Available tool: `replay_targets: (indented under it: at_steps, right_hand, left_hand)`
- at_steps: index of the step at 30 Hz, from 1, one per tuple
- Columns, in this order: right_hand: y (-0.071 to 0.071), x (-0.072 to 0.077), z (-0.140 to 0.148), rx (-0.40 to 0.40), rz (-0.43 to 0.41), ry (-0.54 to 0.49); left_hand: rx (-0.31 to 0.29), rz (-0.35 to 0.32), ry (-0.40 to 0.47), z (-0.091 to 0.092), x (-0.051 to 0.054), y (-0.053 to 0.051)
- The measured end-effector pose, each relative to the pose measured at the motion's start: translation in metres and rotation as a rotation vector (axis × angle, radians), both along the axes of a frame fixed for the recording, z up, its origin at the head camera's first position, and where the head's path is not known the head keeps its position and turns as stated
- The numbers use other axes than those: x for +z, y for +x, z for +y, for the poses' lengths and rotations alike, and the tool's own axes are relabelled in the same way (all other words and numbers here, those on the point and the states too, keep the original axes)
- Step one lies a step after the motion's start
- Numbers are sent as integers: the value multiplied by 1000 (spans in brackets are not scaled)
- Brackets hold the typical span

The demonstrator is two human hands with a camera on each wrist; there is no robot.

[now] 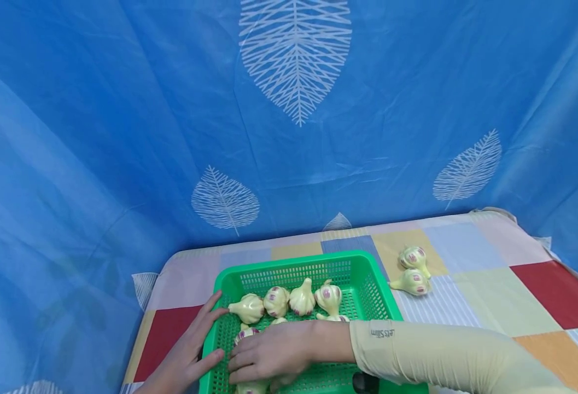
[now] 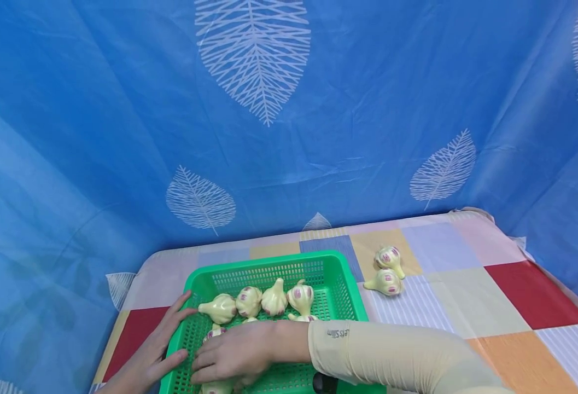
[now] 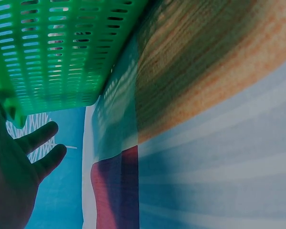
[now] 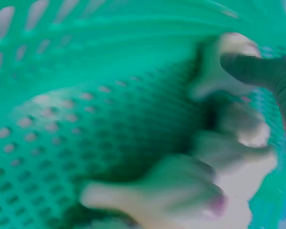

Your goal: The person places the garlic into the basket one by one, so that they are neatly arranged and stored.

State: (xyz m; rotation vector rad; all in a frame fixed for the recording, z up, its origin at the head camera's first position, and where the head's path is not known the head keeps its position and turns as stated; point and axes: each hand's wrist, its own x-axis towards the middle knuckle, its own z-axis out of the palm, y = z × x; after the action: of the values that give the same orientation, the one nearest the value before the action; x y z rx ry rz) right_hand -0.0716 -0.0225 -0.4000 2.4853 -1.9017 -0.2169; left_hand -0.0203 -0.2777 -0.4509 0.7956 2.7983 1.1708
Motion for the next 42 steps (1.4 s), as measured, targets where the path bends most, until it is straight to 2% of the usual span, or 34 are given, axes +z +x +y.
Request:
replay_targets:
  at_steps: [3,7,13,17,25,33,39,42]
  right_hand:
    - [-6,17,9,-65,-56,-23]
    - [-11,31,21,-107,-114,-77]
    - [-10,45,46,-233,-182,-65]
    - [-11,49,69,-323,-215,-71]
    - [-8,40,126,-534,-313,-154]
    - [1,27,173,-738,-352,-243]
    - [4,14,200,-817,-361,-361]
    - [6,8,214,-872,-406,-408]
  left_hand:
    - [-6,12,0,-1,-1,0]
    - [-16,2,20,-1,0,0]
    - [-21,17,10,0,1,2]
    - [-20,-2,15,1,0,3]
    - [-32,-94,68,1,2,2]
    - [-50,-65,54,0,1,1]
    - [-29,-59,51,0,1,1]
    - [-39,-66,63,0,1,0]
